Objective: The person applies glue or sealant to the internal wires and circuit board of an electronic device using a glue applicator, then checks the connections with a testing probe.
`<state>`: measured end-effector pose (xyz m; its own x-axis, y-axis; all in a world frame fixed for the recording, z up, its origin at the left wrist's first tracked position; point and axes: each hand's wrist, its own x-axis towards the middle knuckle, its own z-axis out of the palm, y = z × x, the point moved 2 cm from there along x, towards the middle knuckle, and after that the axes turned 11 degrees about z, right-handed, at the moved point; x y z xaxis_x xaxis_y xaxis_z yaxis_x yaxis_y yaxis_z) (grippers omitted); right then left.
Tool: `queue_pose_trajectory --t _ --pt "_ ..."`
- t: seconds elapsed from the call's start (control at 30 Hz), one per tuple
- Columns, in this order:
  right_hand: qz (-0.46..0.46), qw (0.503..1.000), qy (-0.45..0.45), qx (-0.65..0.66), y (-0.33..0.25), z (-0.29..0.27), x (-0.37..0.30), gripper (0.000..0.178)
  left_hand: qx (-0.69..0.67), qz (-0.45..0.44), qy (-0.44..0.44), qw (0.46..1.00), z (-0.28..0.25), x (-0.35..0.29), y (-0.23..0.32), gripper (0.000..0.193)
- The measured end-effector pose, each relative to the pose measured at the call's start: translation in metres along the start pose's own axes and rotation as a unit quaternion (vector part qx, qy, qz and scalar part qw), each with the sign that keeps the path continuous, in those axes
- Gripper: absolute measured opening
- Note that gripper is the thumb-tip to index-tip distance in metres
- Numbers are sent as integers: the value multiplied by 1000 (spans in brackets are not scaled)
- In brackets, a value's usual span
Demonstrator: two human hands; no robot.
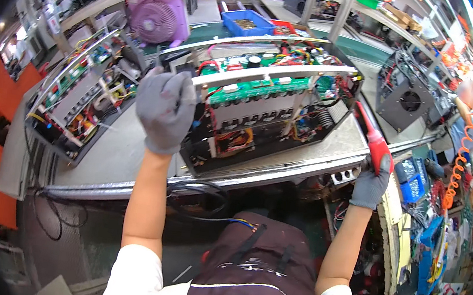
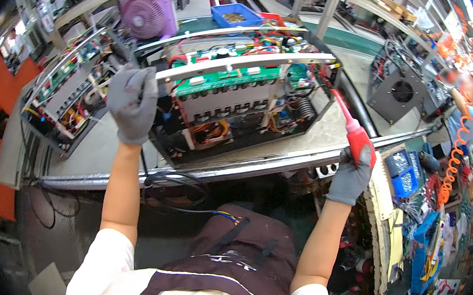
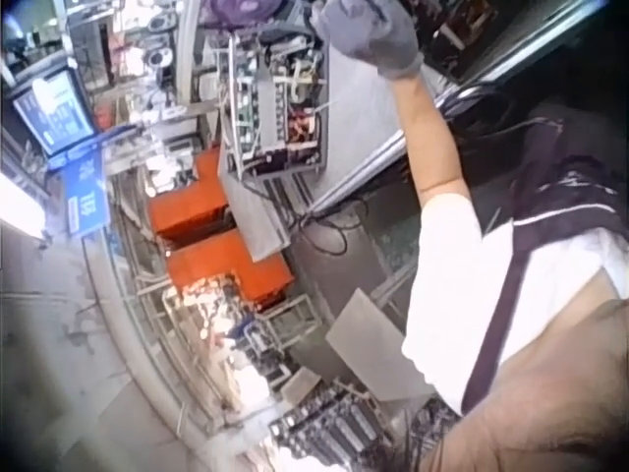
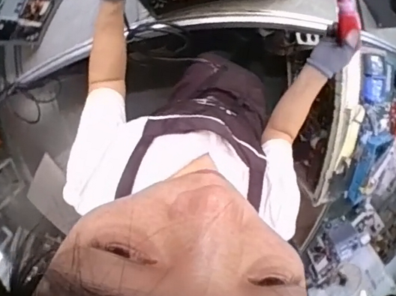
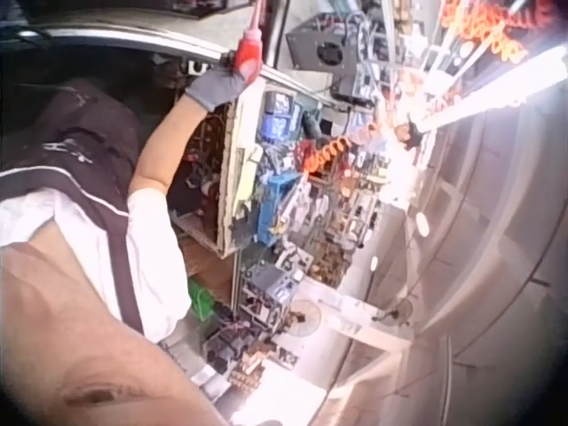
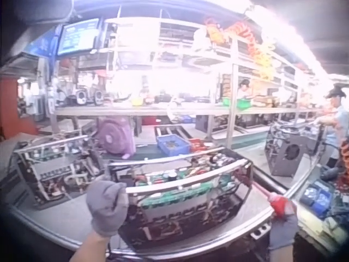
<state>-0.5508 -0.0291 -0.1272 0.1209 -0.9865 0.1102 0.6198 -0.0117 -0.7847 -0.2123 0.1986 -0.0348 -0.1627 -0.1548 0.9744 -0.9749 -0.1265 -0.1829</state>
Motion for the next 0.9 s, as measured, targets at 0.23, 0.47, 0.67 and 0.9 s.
queue_pose_trajectory --t 0.23,0.47,0.67,0.9 --pt "197 947 -137 216 22 -1 -10 47 24 8 -17 1000 -3 -20 -21 11" --pt "172 911 -220 303 14 8 11 59 12 -15 -41 999 -5 -12 -15 10" --pt "132 923 -206 296 13 10 76 62 54 -77 -125 988 -11 1 1 10" --pt "146 971 -68 179 -22 50 158 67 84 -185 -300 932 -4 25 -10 4"
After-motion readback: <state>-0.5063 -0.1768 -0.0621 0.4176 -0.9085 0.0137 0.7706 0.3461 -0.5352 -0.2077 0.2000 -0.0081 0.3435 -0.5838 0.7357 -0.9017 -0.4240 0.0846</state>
